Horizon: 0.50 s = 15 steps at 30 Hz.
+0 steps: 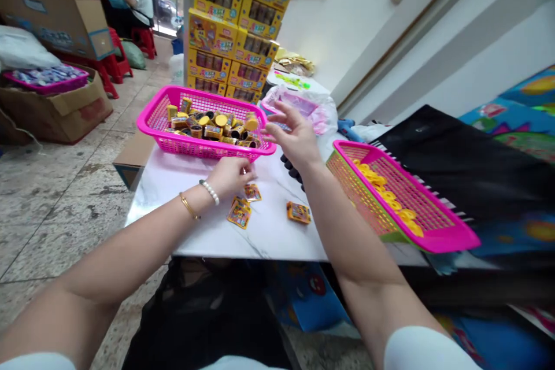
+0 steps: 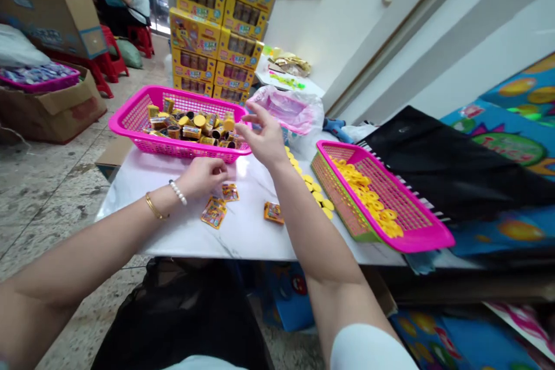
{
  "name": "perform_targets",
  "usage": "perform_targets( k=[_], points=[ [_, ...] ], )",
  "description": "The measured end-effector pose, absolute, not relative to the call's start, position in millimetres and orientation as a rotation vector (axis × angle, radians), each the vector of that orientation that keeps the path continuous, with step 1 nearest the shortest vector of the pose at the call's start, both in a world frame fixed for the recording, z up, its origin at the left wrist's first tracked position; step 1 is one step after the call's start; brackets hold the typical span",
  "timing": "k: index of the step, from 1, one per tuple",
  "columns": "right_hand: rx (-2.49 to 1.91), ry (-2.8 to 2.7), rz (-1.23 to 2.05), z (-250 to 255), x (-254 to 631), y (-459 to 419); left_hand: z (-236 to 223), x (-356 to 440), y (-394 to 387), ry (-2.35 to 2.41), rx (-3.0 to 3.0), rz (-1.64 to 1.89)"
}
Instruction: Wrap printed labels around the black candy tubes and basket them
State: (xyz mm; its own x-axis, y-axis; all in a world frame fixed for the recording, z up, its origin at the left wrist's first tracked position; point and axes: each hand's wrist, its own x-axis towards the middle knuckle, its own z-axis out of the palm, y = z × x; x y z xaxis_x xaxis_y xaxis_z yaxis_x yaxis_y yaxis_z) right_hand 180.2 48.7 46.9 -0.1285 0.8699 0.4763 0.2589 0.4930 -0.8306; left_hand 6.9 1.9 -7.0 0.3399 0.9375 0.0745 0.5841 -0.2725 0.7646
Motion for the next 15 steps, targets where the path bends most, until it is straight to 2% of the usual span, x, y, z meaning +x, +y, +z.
perform_targets(
  k=[3, 6, 11, 15],
  points=[
    [-1.012, -1.765, 0.631, 52, 189, 30, -22, 13, 0, 1.415, 2.284, 0.574],
    [-1.066, -1.729, 0.627, 33, 196, -6, -30, 17, -1, 1.420, 2.357, 0.454],
    [-1.213, -1.558, 0.887, -8, 201, -31, -31, 19, -2, 1.428, 2.395, 0.412],
    [-1.316, -1.608, 0.783, -14, 200, -23, -32, 21, -3, 1.484, 2.388, 0.459]
  ],
)
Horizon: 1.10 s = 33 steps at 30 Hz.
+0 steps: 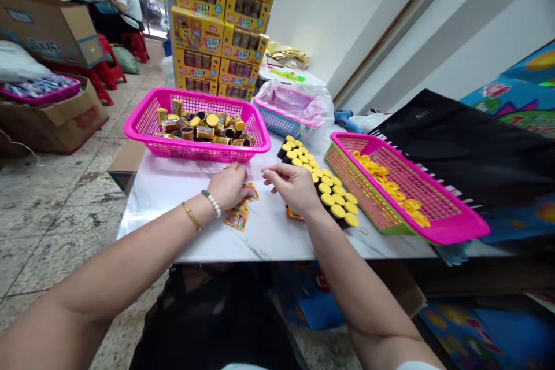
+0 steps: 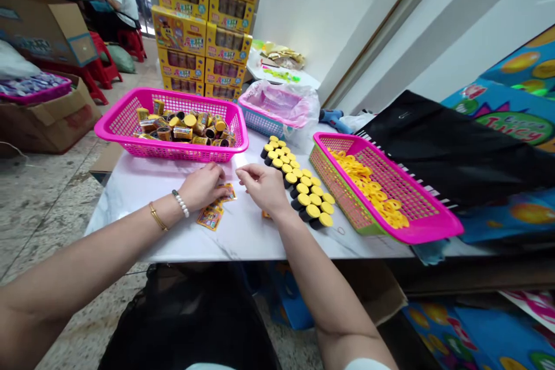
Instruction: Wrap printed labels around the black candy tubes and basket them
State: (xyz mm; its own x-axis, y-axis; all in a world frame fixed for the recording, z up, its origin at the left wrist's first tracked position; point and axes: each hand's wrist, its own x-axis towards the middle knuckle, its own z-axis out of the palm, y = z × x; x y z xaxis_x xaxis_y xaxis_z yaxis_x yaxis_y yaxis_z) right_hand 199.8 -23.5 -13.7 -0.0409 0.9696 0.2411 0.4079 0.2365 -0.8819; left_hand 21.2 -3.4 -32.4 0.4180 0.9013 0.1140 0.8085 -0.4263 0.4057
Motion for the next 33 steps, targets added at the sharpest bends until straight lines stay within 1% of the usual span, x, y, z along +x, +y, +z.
perform_targets(
  k=[4, 9, 11, 14, 16, 20, 23, 25, 28, 33],
  points=[
    [-1.276, -1.681, 0.758, -1, 197, -17, -35, 21, 1, 1.401, 2.339, 0.508],
    [-1.282, -1.582, 0.788, 4, 194, -12, -29, 14, 7, 1.254, 2.132, 0.947],
    [-1.291, -1.517, 0.946, -2, 193, -12, -26, 12, 6, 1.143, 2.050, 1.070],
    [-1.230, -1.450, 1.324, -13, 191, -14, -25, 11, 4, 1.012, 2.002, 1.128],
    [-1.169, -1.346, 1.490, -19, 190, -15, -24, 11, 3, 0.979, 1.978, 1.169],
    [-1.137, -1.132, 1.624, -25, 191, -12, -17, 11, 2, 0.983, 1.849, 1.322],
    [-1.128, -1.059, 1.609, -26, 192, -9, -8, 10, 0, 1.089, 1.751, 1.487],
    [-1.106, -0.994, 1.569, -26, 192, -9, -3, 10, -1, 1.187, 1.684, 1.479],
    [-1.052, -0.953, 1.518, -25, 191, -11, -2, 11, -2, 1.225, 1.657, 1.285],
    [-0.989, -1.037, 1.573, -21, 187, -15, -8, 14, -4, 1.202, 1.748, 1.079]
  ],
)
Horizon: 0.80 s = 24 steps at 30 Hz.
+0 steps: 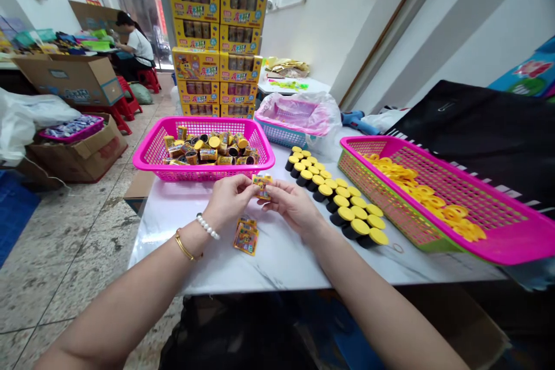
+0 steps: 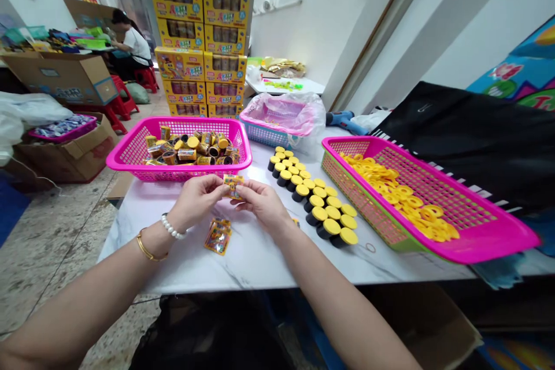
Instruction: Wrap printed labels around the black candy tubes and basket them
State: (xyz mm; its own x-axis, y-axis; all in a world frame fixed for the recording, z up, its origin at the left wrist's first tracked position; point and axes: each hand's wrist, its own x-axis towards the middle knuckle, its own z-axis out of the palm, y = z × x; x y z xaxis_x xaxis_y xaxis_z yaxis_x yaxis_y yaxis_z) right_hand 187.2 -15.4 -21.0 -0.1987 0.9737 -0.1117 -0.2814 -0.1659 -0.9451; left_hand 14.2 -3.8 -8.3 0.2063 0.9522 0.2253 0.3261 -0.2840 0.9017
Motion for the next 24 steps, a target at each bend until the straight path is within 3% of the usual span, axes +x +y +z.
perform_targets(
  k=[9, 24],
  points=[
    [-0.963, -1.067, 1.263, -24, 183, -14, 4, 17, -19, 1.192, 1.766, 1.434],
    [-1.016, -1.293, 1.017, -21, 179, -20, 10, 17, -16, 0.979, 1.264, 1.148]
  ],
)
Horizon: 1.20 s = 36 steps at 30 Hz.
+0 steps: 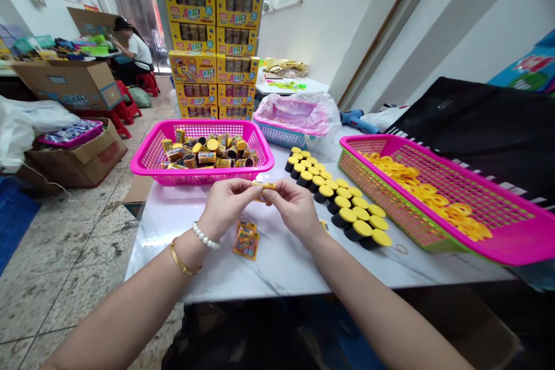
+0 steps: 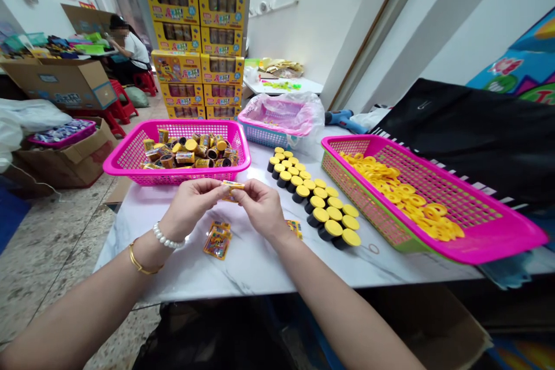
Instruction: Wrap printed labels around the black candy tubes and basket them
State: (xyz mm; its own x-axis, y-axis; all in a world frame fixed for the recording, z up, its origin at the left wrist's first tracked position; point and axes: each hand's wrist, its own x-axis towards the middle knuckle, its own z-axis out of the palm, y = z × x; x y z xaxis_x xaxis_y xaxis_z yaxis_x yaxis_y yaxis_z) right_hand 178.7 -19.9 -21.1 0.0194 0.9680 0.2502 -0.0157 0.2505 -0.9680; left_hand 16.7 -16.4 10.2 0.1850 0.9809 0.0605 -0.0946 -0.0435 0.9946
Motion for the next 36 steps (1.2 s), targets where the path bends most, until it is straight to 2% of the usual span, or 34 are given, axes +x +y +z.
perform_targets(
  k=[9, 16, 18, 23, 25, 31, 36],
  points=[
    [-1.022, -1.415, 1.023, -23, 173, -22, 11, 11, -16, 1.213, 1.415, 1.280],
    [-1.101, -1.522, 0.859, -16, 175, -25, 13, 3, -10, 1.058, 1.248, 0.979],
    [-1.163, -1.605, 0.615, -7, 189, -36, 11, 1, -6, 1.030, 1.181, 0.931],
    [-1.498, -1.477, -0.364, -2, 264, -94, 12, 0, -8, 0.966, 0.999, 0.820],
    [-1.643, -1.436, -0.515, -13, 296, -116, 15, 2, -10, 0.920, 0.985, 0.785],
    [-1.833, -1.420, -0.353, -56, 336, -140, 14, 8, -12, 0.801, 0.947, 0.743],
    [-1.846, -1.241, -0.367, -60, 327, -136, 8, 10, -8, 0.765, 0.874, 0.727]
  ],
)
